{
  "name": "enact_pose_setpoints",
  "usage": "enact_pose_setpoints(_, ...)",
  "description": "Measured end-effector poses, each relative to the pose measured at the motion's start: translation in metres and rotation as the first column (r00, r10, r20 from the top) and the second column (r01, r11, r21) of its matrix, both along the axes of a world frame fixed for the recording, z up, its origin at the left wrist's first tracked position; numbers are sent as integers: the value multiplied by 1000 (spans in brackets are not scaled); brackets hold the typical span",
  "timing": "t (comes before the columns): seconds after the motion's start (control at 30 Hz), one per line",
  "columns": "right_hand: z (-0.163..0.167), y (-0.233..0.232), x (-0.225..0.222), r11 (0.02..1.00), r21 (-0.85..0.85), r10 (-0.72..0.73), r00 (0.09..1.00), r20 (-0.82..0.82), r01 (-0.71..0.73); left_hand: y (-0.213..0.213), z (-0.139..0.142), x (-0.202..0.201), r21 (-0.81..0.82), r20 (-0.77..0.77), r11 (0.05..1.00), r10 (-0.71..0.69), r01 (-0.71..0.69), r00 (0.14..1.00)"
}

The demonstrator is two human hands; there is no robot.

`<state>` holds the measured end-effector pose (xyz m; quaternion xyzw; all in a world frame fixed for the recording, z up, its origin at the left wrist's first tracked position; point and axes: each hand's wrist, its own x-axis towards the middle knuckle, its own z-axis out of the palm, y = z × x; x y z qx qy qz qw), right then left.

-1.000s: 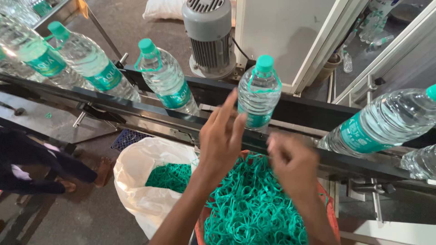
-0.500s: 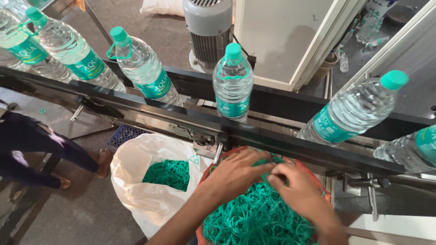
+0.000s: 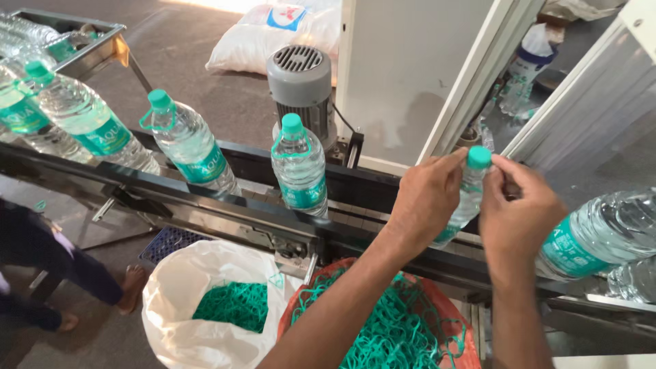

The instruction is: The person picks green plastic carry handles one at a time from a large basket and stretches each handle over the cap and neck of water bottles moving along a conveyor, fitting the handle loops onto the bottle necks. The bottles continue along the line with the handles attached.

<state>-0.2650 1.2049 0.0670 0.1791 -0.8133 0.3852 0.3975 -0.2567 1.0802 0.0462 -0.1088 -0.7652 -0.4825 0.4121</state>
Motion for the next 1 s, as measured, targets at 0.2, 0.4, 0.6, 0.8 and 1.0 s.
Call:
enact_pose_setpoints(0.2,-39,23,5,981,184,84,989,-125,-60,-6,-23,4,-66,97,998,14,-8,995)
enact_pose_setpoints(0.4,-150,42,67,924,314,-48,749,661,-219,-18,-57,84,17,297,1000,14,-21,955)
enact_pose_setpoints(0.6,-226,76,55,851,425,-133,658,742,-307,-5,-113,122,-71,456,997,4,32,890)
enact_pose_setpoints(0.8,-174,111,82,940,156,116,714,691,-304,42,-125,136,152,604,981,-187,118,774)
enact_pose_setpoints(1.0,-148,147,101,914,-244,405,767,497,-324,93,-114,124,577,633,815,-404,-54,661)
